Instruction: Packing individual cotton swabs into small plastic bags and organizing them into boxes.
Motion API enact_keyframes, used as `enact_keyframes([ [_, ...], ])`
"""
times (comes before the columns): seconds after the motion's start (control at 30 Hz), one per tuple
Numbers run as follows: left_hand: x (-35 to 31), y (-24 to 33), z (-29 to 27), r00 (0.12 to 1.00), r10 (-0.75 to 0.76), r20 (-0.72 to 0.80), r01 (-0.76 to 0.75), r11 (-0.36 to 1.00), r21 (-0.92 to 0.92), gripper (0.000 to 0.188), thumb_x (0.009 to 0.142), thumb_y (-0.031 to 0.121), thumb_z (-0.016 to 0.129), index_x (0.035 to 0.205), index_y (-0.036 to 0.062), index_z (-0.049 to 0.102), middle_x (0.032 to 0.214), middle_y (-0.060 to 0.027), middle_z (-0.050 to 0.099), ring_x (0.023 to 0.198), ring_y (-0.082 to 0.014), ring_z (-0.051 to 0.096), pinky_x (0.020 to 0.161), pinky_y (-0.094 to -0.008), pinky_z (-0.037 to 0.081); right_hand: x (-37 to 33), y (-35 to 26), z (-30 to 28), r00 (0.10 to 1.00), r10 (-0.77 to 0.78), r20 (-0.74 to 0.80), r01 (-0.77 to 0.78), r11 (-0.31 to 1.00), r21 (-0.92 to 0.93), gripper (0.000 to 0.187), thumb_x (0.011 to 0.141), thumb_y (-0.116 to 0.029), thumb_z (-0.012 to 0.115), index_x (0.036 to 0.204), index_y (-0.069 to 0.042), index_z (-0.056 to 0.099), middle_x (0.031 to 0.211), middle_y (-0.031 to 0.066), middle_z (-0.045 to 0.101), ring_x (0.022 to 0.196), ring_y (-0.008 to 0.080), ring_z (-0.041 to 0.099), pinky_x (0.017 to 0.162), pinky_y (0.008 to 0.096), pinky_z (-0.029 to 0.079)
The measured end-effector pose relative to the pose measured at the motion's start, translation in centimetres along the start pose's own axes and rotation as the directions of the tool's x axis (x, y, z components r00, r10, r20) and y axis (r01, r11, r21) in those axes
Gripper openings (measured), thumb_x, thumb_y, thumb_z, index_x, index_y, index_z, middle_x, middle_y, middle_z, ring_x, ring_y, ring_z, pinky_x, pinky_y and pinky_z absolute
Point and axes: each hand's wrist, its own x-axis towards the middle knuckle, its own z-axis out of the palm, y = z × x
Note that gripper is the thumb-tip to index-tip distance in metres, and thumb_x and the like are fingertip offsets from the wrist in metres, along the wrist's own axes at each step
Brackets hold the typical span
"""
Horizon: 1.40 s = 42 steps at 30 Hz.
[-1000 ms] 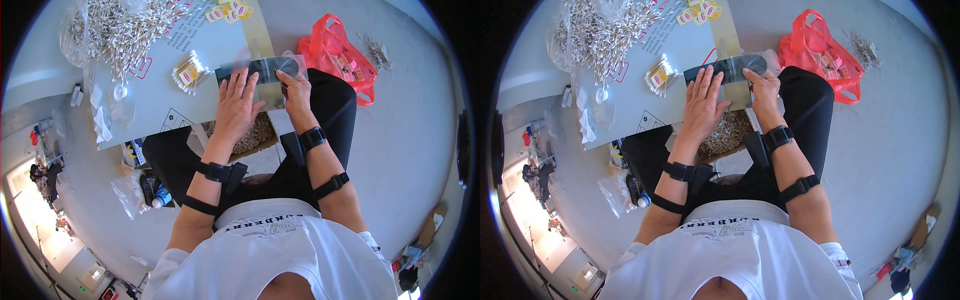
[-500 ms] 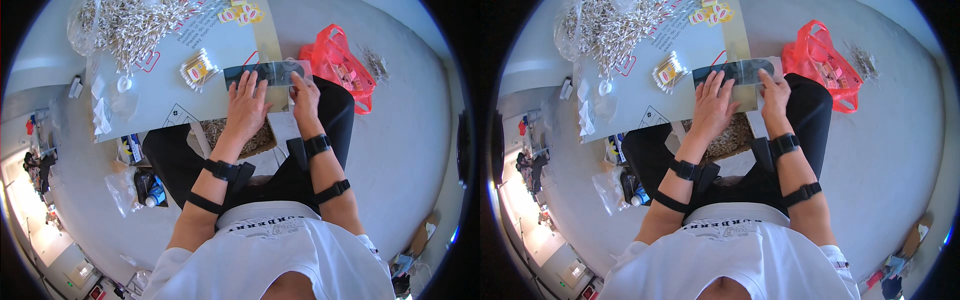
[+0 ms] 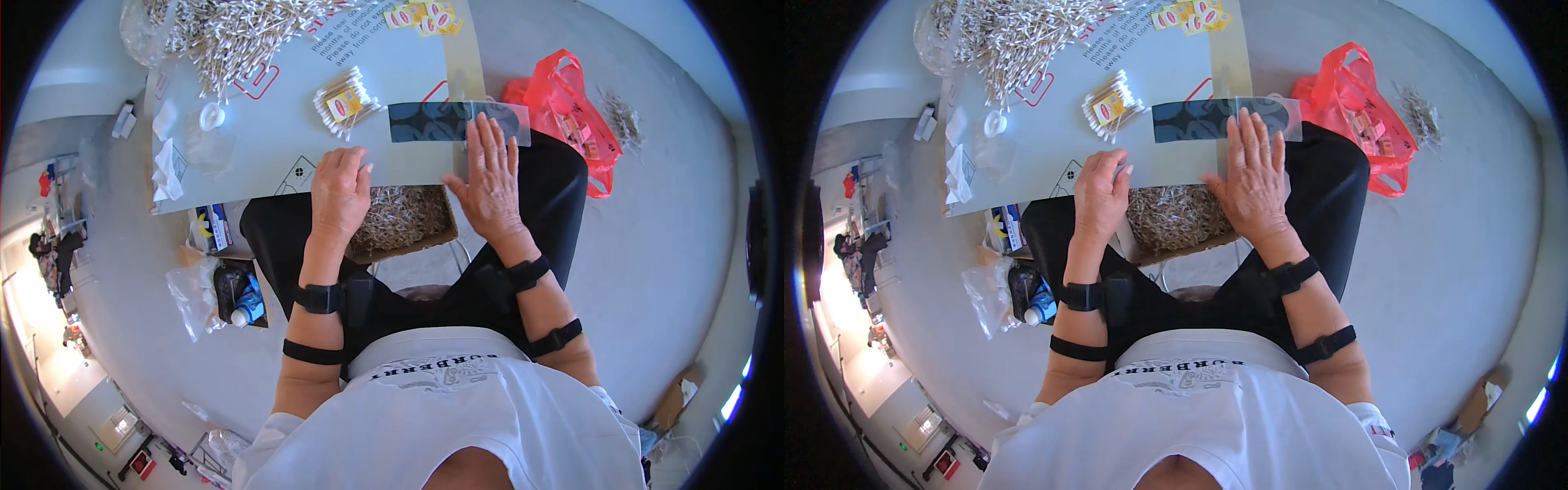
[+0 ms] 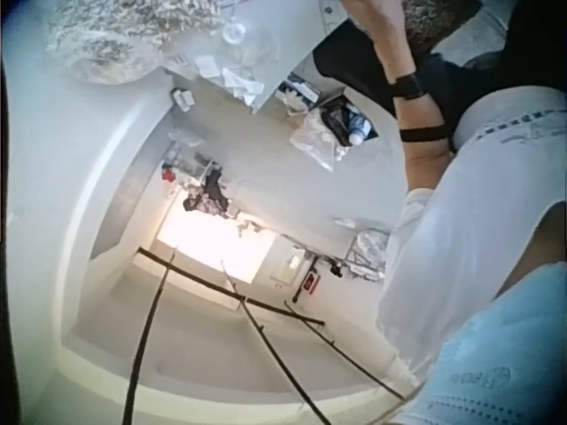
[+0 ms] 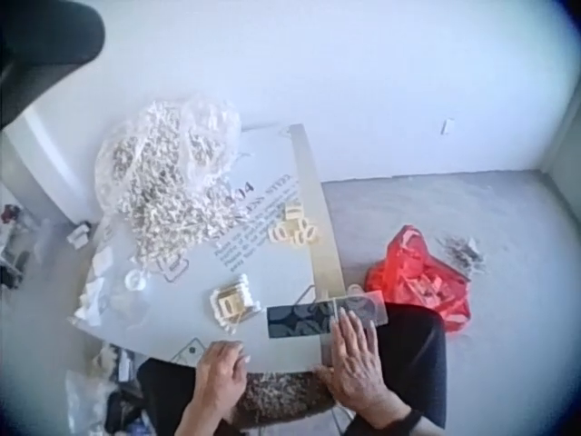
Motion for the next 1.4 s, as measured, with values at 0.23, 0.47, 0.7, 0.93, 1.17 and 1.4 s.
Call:
enact_keyframes([
  [0.23, 0.5, 0.6, 0.7, 0.999, 0.012, 0.052, -0.009, 0.998, -0.061, 0.02, 0.074, 0.002, 0.063, 0.092, 0.0026, 0.055, 0.083, -0.0114, 0.058, 0.08, -0.0308, 0.055, 0.07, -0.0403, 0.045, -0.6, 1.3, 1.5, 0.994, -0.007, 0.105, 0.011, 0.999, -0.042, 0.09, 0.076, -0.052, 0.059, 0.139, 0.002, 0.023, 0.146, 0.0174, 0.02, 0.137, 0.0298, 0.016, 0.11, 0.047, 0.008],
  [0.47, 0.7, 1.6, 1.4, 0.994, 0.042, 0.096, -0.03, 0.993, -0.117, 0.017, 0.074, 0.002, 0.062, 0.091, 0.002, 0.056, 0.081, -0.0119, 0.059, 0.078, -0.0308, 0.055, 0.069, -0.04, 0.045, -0.5, 1.0, 0.7, 0.985, 0.017, 0.171, -0.004, 0.997, -0.08, 0.099, 0.071, -0.053, 0.064, 0.14, 0.001, 0.019, 0.147, 0.017, 0.019, 0.137, 0.0306, 0.017, 0.11, 0.0468, 0.01],
  [0.7, 0.7, 2.3, 1.4, 0.989, 0.076, 0.129, -0.061, 0.991, -0.12, 0.016, 0.075, 0.002, 0.062, 0.09, 0.0018, 0.057, 0.081, -0.012, 0.06, 0.077, -0.0311, 0.056, 0.068, -0.04, 0.046, -0.6, 1.1, 0.5, 0.983, 0.019, 0.182, -0.01, 0.998, -0.054, 0.105, 0.064, -0.046, 0.073, 0.14, 0.001, 0.018, 0.147, 0.017, 0.019, 0.137, 0.0305, 0.017, 0.11, 0.0453, 0.011],
  [0.93, 0.6, 2.5, 1.2, 0.995, 0.074, 0.065, -0.065, 0.99, -0.129, 0.013, 0.075, 0.002, 0.061, 0.088, 0.0025, 0.056, 0.08, -0.0119, 0.059, 0.077, -0.031, 0.056, 0.067, -0.0404, 0.046, -0.4, 1.0, 0.2, 0.977, -0.001, 0.211, 0.019, 0.997, -0.081, 0.104, 0.064, -0.043, 0.074, 0.139, 0.002, 0.019, 0.146, 0.0173, 0.019, 0.137, 0.0297, 0.017, 0.11, 0.0464, 0.011],
  [1.17, 2.1, -1.7, 0.0, 0.972, -0.093, -0.217, 0.075, 0.993, -0.094, 0.008, 0.073, -0.001, 0.059, 0.078, 0.0031, 0.053, 0.072, -0.0104, 0.055, 0.069, -0.029, 0.055, 0.062, -0.0386, 0.045, 0.7, 0.1, -0.7, 0.997, -0.031, 0.067, 0.029, 0.999, 0.034, 0.086, 0.065, -0.031, 0.075, 0.134, -0.001, 0.033, 0.142, 0.0171, 0.027, 0.134, 0.0322, 0.022, 0.107, 0.0491, 0.019],
  [1.4, 4.4, -2.3, -0.2, 0.968, -0.147, -0.201, 0.161, 0.986, 0.053, 0.022, 0.065, 0.001, 0.067, 0.082, 0.0056, 0.054, 0.085, -0.0093, 0.053, 0.083, -0.0298, 0.051, 0.071, -0.0405, 0.043, 4.6, -3.2, 1.7, 0.996, -0.021, -0.092, 0.069, 0.832, 0.55, 0.023, 0.076, -0.01, 0.064, 0.095, 0.0, 0.056, 0.084, 0.015, 0.058, 0.071, 0.0332, 0.058, 0.063, 0.0401, 0.047],
])
